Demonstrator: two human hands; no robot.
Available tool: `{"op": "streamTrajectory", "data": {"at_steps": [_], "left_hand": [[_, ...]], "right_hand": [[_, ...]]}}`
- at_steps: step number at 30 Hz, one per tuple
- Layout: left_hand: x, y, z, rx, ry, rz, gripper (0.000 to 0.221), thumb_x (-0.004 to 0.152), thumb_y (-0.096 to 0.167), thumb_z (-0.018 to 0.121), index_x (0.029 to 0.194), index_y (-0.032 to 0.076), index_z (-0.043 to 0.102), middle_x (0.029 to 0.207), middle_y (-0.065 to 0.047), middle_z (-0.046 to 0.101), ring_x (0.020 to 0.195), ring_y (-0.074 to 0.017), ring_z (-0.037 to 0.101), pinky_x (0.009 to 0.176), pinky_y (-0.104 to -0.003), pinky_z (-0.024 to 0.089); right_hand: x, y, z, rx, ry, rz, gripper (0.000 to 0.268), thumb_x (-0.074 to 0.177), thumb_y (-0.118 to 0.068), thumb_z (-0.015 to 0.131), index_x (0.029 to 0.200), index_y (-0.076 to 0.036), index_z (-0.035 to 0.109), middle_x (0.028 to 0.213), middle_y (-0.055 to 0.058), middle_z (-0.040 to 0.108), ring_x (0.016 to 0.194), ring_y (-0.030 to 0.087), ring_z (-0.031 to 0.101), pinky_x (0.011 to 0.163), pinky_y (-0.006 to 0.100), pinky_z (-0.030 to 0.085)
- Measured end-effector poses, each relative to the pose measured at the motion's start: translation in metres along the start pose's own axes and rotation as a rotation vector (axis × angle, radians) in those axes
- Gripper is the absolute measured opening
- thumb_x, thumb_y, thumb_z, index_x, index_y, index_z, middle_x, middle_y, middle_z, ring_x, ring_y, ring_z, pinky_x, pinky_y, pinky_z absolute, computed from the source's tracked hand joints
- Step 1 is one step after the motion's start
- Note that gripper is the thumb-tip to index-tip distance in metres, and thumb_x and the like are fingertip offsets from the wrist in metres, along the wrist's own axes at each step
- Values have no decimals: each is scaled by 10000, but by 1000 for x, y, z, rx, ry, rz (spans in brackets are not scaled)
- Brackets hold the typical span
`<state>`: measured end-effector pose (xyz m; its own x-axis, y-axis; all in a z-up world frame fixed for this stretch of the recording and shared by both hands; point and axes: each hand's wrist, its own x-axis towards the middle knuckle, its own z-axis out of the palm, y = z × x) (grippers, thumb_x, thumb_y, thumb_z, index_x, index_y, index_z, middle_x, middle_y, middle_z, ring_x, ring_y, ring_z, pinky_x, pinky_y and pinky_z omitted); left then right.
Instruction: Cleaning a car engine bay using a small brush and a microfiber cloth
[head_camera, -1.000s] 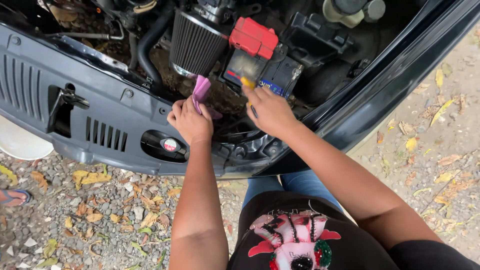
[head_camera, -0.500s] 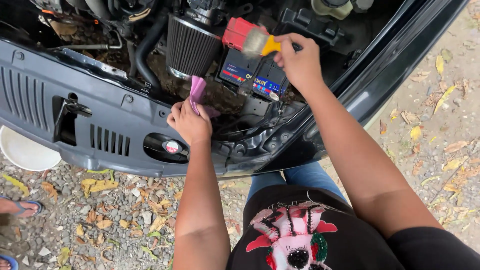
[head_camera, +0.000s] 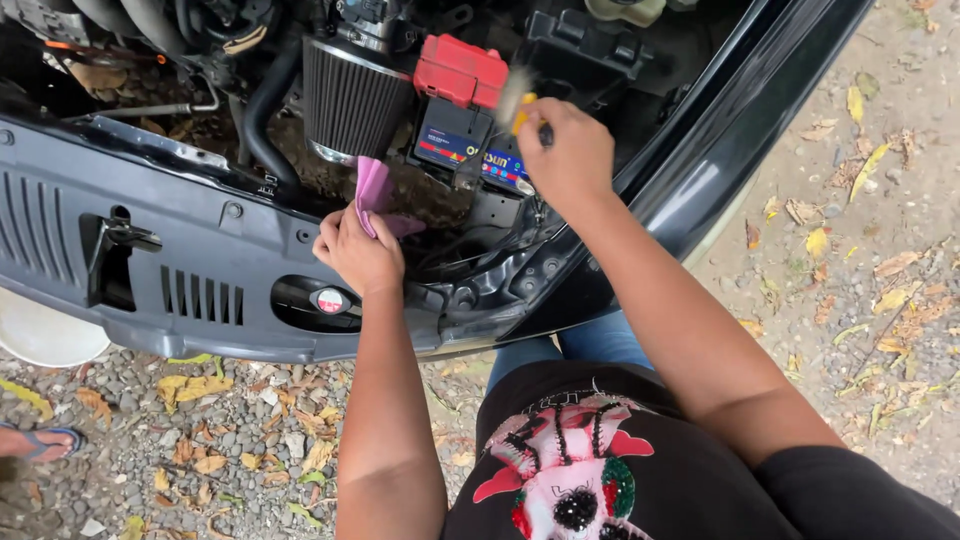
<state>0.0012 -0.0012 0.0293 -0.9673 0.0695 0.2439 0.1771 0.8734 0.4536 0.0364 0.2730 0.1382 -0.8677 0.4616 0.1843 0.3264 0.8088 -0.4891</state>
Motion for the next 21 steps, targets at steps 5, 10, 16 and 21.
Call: {"op": "streamTrajectory", "data": {"at_steps": [5, 10, 16, 21], "left_hand": [[-6, -14, 13, -10, 48, 26, 237, 1002, 256, 512, 1042, 150, 721, 912, -16, 714, 1027, -184, 573, 934, -385, 338], [-10, -29, 20, -34, 80, 61, 232, 1044, 266, 529, 1153, 168, 709, 897, -10, 717, 1068, -158, 582, 960, -357, 347], [-13, -29, 22, -26, 91, 50, 256, 1047, 271, 534, 1188, 153, 711, 933, -24, 653, 1041, -189, 559, 952, -354, 347], [-14, -25, 22, -91, 72, 65, 245, 1052, 236, 524, 1215, 147, 684, 994, -33, 671, 1085, -184, 568, 976, -364, 332]], "right_hand": [[-16, 15, -7, 269, 63, -150, 200, 1003, -112, 581, 1118, -100, 745, 913, 69, 756, 839, 261, 740, 746, 378, 584], [-23, 48, -19, 21, -5, -130, 208, 1024, -206, 596, 1134, -198, 773, 858, 75, 757, 809, 324, 749, 744, 434, 589], [-39, 43, -15, 307, -88, -219, 200, 1003, -101, 632, 1155, -58, 754, 990, 221, 750, 975, 438, 714, 844, 493, 572], [-44, 41, -21, -57, 36, -199, 173, 1033, -153, 613, 1121, -135, 761, 908, 57, 760, 853, 277, 756, 780, 356, 597]]}}
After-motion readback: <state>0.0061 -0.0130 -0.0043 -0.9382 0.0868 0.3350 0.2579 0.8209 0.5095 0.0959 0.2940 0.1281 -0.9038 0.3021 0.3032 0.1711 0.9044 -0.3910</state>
